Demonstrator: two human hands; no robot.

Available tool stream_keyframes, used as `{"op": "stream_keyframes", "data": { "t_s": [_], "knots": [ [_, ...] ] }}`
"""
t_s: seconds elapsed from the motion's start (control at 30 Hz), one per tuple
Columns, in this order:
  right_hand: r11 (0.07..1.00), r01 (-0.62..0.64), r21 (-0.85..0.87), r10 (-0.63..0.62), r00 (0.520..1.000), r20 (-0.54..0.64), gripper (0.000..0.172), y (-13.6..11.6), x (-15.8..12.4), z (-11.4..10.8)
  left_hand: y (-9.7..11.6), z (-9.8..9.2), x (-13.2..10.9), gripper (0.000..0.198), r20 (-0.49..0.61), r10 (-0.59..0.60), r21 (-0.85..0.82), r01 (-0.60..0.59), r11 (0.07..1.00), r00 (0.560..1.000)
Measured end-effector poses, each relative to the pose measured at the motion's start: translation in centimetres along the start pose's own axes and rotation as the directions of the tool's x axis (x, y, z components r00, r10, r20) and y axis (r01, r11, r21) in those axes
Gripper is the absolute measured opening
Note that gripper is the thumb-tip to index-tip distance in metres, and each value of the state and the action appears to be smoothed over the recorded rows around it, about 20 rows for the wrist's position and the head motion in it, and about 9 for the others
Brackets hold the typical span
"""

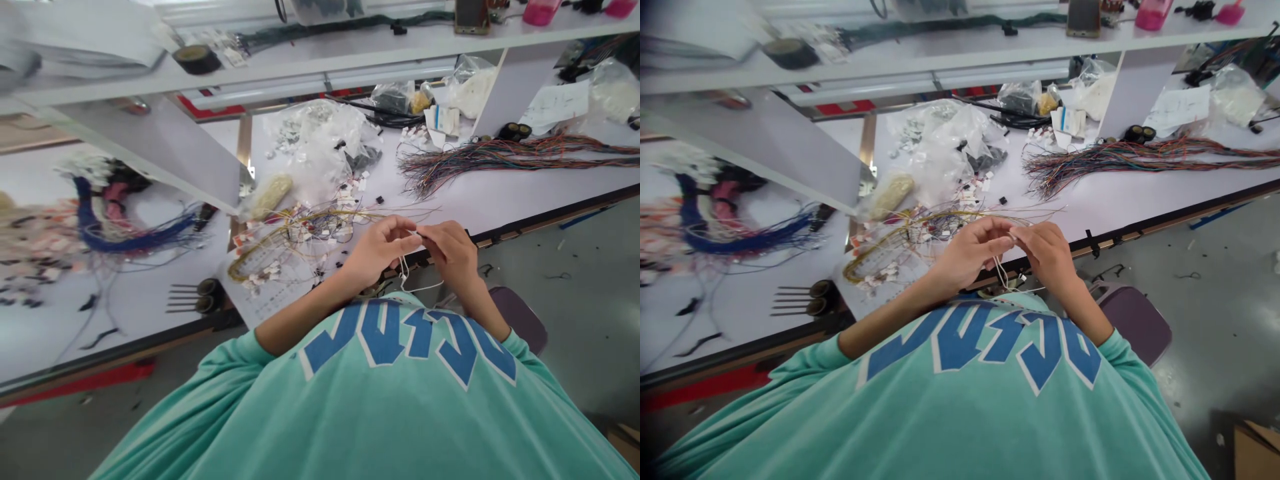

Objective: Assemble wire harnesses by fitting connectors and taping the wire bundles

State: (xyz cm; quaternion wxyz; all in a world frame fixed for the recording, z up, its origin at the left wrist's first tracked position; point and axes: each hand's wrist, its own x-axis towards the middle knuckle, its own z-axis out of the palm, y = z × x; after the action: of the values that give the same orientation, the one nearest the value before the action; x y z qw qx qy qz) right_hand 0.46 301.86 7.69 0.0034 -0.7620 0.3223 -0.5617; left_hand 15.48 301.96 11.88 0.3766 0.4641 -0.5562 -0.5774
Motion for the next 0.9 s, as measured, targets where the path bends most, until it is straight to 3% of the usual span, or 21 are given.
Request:
{"op": "stream_keyframes", "data": {
  "t_s": [0.1, 0.23, 0.4, 0.47, 0.53, 0.73, 0.9],
  "knots": [
    [0.999, 0.038, 0.023, -0.04, 0.993, 0.11, 0.017, -0.2, 0.0, -0.2, 0.2, -0.3, -0.1, 0.029, 0.029, 0.034, 0.06, -0.036, 0.998, 0.999],
    [0.959, -0.235, 0.156, 0.208, 0.963, 0.173, 0.015, -0.7, -0.3, -0.3, -0.1, -0.5, -0.1, 0.023, 0.06, -0.015, -0.015, 0.016, 1.0, 0.998],
    [0.654, -0.567, 0.5, 0.545, 0.812, 0.208, 0.02, -0.8, -0.9, 0.0, -0.4, -0.6, 0.2, 0.023, 0.124, -0.137, -0.281, 0.167, 0.945, 0.983],
    [0.554, -0.618, 0.558, 0.568, 0.771, 0.289, 0.019, -0.6, -0.9, 0.1, -0.5, -0.5, 0.3, 0.02, 0.121, -0.167, -0.354, 0.2, 0.914, 0.978],
    [0.523, -0.629, 0.576, 0.533, 0.768, 0.355, 0.017, -0.5, -0.9, -0.1, -0.5, -0.4, 0.3, 0.018, 0.119, -0.199, -0.4, 0.231, 0.887, 0.973],
    [0.628, -0.596, 0.5, 0.418, 0.8, 0.43, 0.022, -0.5, -1.1, -1.2, -0.3, -0.5, 0.5, 0.021, 0.07, -0.225, -0.385, 0.235, 0.893, 0.972],
    [0.802, -0.486, 0.349, 0.397, 0.869, 0.296, 0.035, -0.8, -1.6, -1.2, -0.2, -0.5, 0.2, 0.018, 0.017, -0.206, -0.252, 0.203, 0.946, 0.978]
  ]
}}
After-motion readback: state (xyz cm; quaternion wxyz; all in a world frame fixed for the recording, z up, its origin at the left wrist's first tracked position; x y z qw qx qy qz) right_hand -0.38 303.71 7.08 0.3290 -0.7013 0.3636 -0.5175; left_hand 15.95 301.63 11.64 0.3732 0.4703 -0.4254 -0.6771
